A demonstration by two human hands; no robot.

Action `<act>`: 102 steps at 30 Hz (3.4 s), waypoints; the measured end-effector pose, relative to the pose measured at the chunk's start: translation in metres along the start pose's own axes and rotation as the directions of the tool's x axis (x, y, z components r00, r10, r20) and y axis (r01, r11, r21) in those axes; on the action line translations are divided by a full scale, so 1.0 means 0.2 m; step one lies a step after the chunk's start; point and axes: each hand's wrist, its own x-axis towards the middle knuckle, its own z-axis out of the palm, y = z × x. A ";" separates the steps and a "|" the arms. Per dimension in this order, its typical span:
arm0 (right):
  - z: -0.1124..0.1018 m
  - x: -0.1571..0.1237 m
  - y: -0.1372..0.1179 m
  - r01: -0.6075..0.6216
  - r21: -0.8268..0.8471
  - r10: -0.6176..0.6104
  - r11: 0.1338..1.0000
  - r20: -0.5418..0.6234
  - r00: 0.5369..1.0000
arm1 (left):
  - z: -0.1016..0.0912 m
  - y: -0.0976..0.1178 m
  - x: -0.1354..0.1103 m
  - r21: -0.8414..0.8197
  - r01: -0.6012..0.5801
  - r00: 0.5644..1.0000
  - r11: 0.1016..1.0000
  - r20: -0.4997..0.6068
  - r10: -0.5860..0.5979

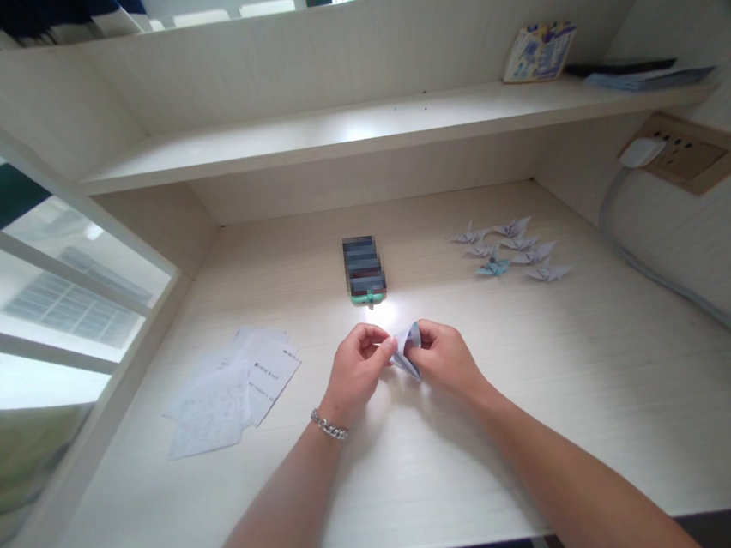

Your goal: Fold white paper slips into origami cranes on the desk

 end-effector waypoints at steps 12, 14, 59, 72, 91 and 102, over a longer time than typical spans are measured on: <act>0.02 -0.01 -0.02 0.084 -0.115 -0.085 0.990 -0.006 0.996 | 0.04 -0.03 -0.01 0.179 -0.041 0.998 0.983 -0.043 0.049; 0.02 -0.01 -0.02 0.083 -0.037 -0.082 0.996 0.032 0.996 | 0.03 -0.03 0.00 0.186 -0.034 0.996 0.982 -0.072 0.048; -0.02 0.02 -0.01 -0.012 0.220 0.025 0.975 -0.055 0.998 | -0.01 -0.01 0.00 0.366 0.094 0.995 0.926 -0.074 -0.072; 0.00 0.04 0.03 -0.220 0.346 0.132 0.912 0.260 0.957 | -0.02 -0.01 0.02 0.250 0.071 0.989 0.966 -0.144 -0.035; 0.00 0.04 0.04 -0.219 0.346 0.096 0.912 0.340 0.935 | -0.01 0.00 0.00 0.253 0.069 0.991 0.965 -0.131 -0.037; -0.01 0.05 0.06 -0.187 0.364 0.059 0.913 0.334 0.941 | -0.02 0.01 0.00 0.259 0.024 0.994 0.965 -0.107 0.004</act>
